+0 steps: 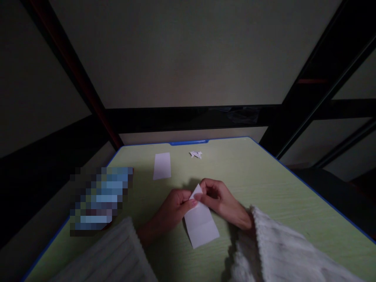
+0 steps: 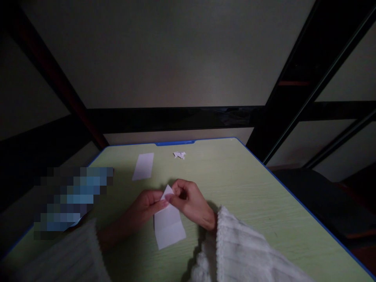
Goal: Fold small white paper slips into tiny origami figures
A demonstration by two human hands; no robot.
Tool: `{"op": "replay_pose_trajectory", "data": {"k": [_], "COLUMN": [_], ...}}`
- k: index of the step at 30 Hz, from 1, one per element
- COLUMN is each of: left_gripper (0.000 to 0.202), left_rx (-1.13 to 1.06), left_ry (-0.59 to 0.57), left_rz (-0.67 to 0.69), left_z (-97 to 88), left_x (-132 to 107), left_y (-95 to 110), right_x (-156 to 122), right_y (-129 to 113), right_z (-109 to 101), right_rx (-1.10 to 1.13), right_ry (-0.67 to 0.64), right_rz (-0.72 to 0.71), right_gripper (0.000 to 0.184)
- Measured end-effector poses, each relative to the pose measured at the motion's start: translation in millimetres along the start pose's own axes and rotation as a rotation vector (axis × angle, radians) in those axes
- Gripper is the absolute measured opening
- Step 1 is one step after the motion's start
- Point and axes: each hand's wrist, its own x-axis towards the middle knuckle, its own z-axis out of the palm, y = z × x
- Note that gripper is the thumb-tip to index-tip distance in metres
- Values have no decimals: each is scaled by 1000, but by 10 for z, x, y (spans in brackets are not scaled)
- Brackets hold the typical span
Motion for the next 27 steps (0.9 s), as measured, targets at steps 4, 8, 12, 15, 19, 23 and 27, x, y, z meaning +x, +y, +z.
{"op": "replay_pose_trajectory", "data": {"k": [4, 8, 12, 15, 19, 23, 27], "left_gripper": [24, 22, 23, 25, 26, 26, 27], "left_rx": [31, 86, 47, 19, -39, -95, -152], "left_ry": [-65, -98, -153, -160, -177, -199, -216], "left_rz": [5, 4, -15, -40, -82, -111, -123], "left_z": [30, 33, 31, 31, 18, -6, -28], "left_x": [-7, -14, -21, -24, -24, -21, -16], "left_y": [23, 51, 77, 77, 55, 37, 30], "right_x": [-9, -23, -29, -33, -6, 51, 56], "right_y": [0, -16, -12, 13, 52, 47, 1], "right_z": [33, 27, 13, 10, -7, -49, -79], "right_rx": [-7, 19, 88, 136, 221, 418, 605], "right_ry": [4, -22, -3, -1, 7, 81, 47], "right_rz": [-8, 18, 53, 83, 95, -4, 0], "right_gripper": [26, 25, 32, 38, 43, 44, 18]}}
